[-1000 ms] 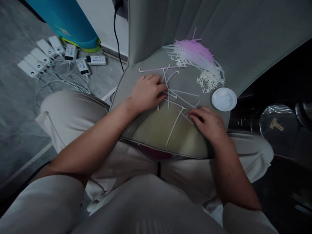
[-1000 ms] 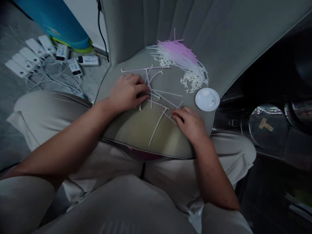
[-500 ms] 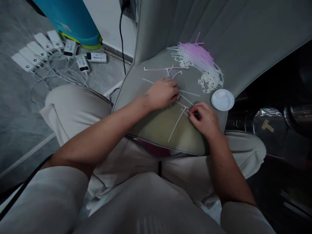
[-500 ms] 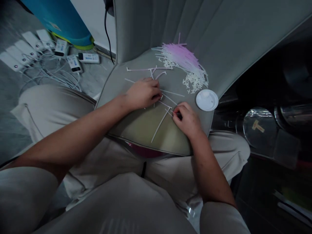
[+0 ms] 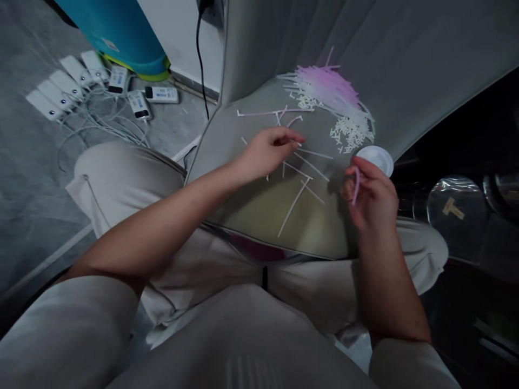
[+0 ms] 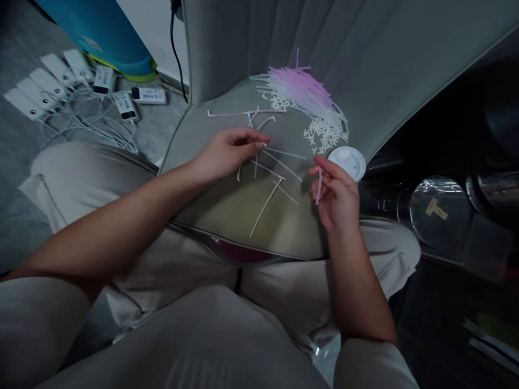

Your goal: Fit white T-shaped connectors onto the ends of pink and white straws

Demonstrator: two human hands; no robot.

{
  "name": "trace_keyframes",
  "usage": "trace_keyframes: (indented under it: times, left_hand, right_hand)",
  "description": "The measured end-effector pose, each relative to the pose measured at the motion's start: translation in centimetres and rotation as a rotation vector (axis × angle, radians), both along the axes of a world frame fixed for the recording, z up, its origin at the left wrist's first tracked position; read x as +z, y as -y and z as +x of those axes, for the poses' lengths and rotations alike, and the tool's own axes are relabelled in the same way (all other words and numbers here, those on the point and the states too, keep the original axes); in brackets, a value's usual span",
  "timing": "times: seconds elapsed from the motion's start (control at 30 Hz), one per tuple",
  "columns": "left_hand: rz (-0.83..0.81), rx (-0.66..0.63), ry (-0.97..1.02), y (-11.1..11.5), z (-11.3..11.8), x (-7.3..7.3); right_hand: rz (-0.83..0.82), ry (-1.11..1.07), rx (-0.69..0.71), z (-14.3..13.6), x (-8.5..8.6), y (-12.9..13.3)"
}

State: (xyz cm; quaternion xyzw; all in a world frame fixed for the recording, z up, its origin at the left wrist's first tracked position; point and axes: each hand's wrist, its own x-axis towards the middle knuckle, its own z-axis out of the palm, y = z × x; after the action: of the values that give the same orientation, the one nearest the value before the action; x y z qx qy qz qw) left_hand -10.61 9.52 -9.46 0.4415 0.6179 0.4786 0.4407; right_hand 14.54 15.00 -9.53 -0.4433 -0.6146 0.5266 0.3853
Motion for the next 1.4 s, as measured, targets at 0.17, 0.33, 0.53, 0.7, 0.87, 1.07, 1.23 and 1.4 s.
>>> trace_keyframes:
  times: [0.17, 0.33, 0.53, 0.7, 0.87, 1.07, 1.23, 1.4]
  left_hand:
    - [0.085, 0.085, 0.082, 1.7, -0.1, 1.7]
    - [0.163, 0.061, 0.154, 4.1, 1.5, 5.2]
    - [0.201, -0.003, 0.471, 6.4, 5.7, 9.1]
    - [0.295, -0.015, 0.593, 7.7, 9.0, 11.3]
    - [0.368, 0.082, 0.561, 9.1, 11.0, 12.3]
    - [0.505, 0.208, 0.534, 10.6, 12.3, 12.5]
    - [0.534, 0.241, 0.566, 11.7, 12.7, 12.8]
    - [0.588, 0.215, 0.561, 12.1, 13.0, 12.8]
  right_hand:
    - [-0.045, -0.169, -0.054, 0.4, 0.4, -0.7]
    - [-0.007, -0.281, -0.129, -0.5, 1.4, 0.0]
    - [0.172, -0.424, -0.197, -3.5, 7.3, 3.9]
    - [0.405, -0.492, -0.129, -5.2, 11.9, 8.1]
    - [0.426, -0.438, -0.178, -5.4, 13.4, 10.2]
    - [0.578, -0.204, -0.275, -5.8, 13.7, 12.2]
    - [0.59, -0.302, -0.266, -5.8, 13.5, 13.3]
    - [0.49, -0.313, -0.3, -5.9, 13.4, 13.9]
